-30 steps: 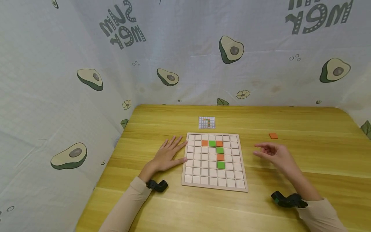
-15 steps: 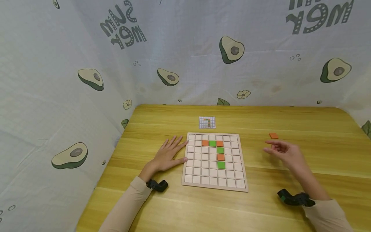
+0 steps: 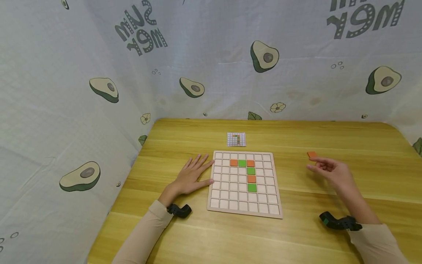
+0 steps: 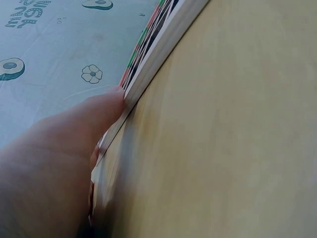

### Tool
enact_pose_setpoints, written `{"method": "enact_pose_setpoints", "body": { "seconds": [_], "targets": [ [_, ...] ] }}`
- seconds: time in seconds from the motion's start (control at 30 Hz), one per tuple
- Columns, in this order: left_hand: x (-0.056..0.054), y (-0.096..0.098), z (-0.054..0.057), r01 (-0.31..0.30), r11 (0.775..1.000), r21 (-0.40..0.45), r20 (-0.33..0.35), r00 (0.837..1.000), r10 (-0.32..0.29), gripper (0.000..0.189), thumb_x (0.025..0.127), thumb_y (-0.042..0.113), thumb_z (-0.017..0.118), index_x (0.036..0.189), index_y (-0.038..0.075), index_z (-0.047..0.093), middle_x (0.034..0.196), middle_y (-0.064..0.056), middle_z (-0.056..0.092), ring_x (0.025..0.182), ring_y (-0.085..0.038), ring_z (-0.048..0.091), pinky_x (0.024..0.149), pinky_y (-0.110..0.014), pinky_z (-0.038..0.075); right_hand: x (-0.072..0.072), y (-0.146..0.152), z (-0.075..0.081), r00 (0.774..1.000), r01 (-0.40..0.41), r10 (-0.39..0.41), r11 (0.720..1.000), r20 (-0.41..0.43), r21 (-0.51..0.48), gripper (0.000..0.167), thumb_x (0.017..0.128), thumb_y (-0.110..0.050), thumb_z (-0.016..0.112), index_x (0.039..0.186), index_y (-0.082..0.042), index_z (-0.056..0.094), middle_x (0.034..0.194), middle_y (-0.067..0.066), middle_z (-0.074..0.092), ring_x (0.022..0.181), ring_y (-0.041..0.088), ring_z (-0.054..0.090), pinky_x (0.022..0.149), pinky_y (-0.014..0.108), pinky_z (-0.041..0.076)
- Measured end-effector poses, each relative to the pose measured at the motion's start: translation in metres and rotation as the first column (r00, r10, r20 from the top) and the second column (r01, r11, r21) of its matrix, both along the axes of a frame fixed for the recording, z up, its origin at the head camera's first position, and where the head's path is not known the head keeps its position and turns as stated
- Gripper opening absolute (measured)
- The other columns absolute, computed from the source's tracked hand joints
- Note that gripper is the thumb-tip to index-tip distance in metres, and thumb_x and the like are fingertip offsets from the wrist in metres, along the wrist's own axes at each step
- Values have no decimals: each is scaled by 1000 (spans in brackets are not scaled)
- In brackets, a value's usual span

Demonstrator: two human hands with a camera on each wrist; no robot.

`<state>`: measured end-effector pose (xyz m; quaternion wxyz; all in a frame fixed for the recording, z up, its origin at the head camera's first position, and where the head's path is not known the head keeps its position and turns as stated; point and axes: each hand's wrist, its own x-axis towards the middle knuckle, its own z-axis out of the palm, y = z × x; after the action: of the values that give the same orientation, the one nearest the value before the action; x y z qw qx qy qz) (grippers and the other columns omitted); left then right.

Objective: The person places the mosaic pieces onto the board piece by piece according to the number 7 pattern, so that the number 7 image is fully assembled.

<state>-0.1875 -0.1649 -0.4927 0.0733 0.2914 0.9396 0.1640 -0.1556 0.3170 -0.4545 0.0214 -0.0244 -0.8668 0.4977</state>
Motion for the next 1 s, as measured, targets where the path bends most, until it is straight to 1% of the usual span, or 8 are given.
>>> {"method": "enact_pose_setpoints", "body": {
  "seconds": [0.23,0.37,0.43,0.57,0.67,0.8,1.0],
  "targets": [
    [0,0,0,2,1000,4,-10,1000,-2,75,99,64,41,162,31,14,168,0,3,152,-24,-4,120,-47,-5,-5,8,-2,1000,20,-21,1000,13,3,58,93,-31,73,127,13,58,85,-14,60,73,9,51,52,26,39],
    [-1,0,-1,2,1000,-2,-9,1000,-2,76,99,64,40,162,31,14,168,0,3,152,-24,-4,120,-47,-5,-8,12,-2,999,30,-30,1000,17,-1,57,93,-33,73,126,12,59,85,-15,60,75,8,51,54,24,42],
    [-1,0,-1,3,1000,-2,-6,1000,-3,76,99,64,40,162,31,13,168,-1,3,152,-24,-4,120,-46,-6,-10,14,-3,999,34,-33,999,19,-15,52,93,-32,73,123,9,62,85,-15,60,75,7,52,56,21,44],
    [0,0,-1,4,1000,-3,-8,1000,-4,75,99,65,39,162,31,13,168,-1,3,152,-25,-4,120,-47,-6,-13,18,-4,999,38,-38,999,13,-20,50,92,-32,74,122,7,64,84,-14,61,74,7,52,58,18,46],
    [0,0,0,1,1000,-1,-4,1000,-1,75,99,64,40,162,31,14,168,-1,3,152,-25,-3,120,-46,-6,-16,21,-5,999,39,-39,999,7,3,56,93,-33,73,126,11,60,83,-14,60,74,7,52,58,17,45],
    [1,0,0,-2,1000,-2,-2,1000,2,75,99,64,40,162,31,14,168,-1,3,152,-24,-3,120,-47,-5,-19,22,-6,999,49,-49,999,18,23,59,93,-34,72,127,13,59,82,-15,60,73,7,51,58,18,43],
    [1,0,0,4,1000,3,-19,1000,-4,75,99,64,40,162,30,15,167,-2,5,152,-25,-2,120,-48,-3,-23,26,-8,999,46,-46,997,9,55,58,93,-34,72,127,12,60,81,-14,60,72,8,50,59,17,43]
  ]
}}
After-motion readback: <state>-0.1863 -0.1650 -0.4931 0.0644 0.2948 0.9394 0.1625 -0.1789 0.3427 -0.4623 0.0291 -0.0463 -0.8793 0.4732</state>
